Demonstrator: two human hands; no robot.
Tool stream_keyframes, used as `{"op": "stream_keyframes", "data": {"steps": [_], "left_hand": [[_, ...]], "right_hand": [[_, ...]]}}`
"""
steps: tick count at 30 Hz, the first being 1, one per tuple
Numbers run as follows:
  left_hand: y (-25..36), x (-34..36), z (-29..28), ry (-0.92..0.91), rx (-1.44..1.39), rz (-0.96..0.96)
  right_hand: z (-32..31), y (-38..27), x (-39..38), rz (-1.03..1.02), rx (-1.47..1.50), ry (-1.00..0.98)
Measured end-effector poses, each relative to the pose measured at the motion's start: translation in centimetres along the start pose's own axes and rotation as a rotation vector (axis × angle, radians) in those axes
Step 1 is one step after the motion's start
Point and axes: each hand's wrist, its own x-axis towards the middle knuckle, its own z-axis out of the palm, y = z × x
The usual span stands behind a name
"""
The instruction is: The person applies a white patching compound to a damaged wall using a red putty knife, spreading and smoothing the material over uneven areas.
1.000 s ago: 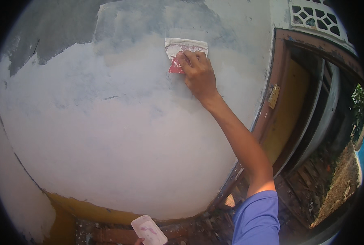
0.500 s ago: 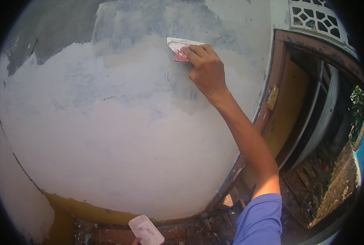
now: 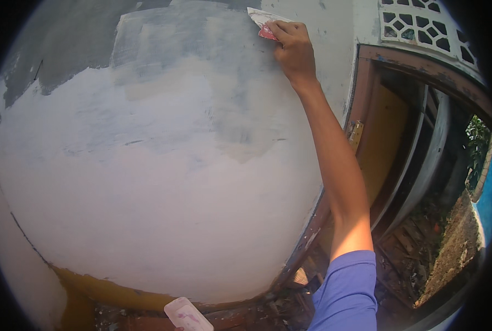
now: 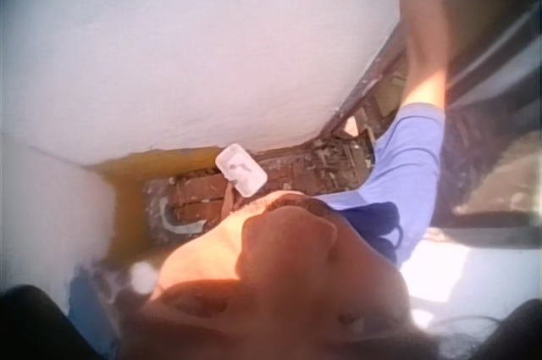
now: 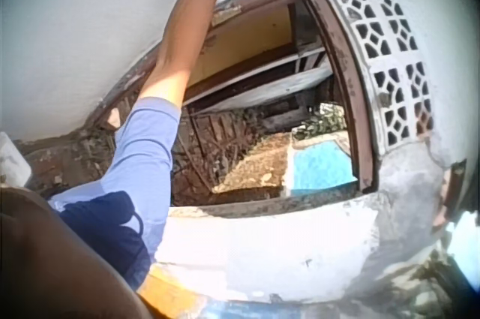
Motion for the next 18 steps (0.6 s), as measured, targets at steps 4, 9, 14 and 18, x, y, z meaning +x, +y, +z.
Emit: {"op": "stream_keyframes", "data": {"steps": [4,9,14,18], "left_hand": [[-0.2,-0.6,0.2,-0.004,0.028,-0.001],[-0.2,-0.4,-0.2,0.01,0.068,0.025],[-0.2,0.6,0.1,-0.013,0.101,0.052],[-0.1,0.2,-0.9,-0.018,0.142,0.055]], "right_hand": [[0.7,-2.5,-4.3,0.064,-0.035,-0.191],[-3.4,-2.7,-3.7,0.164,0.088,-0.223],[-1.8,2.6,1.7,0.057,-0.009,-0.094],[-1.7,1.2,-3.4,0.073,-0.039,-0.231]]}}
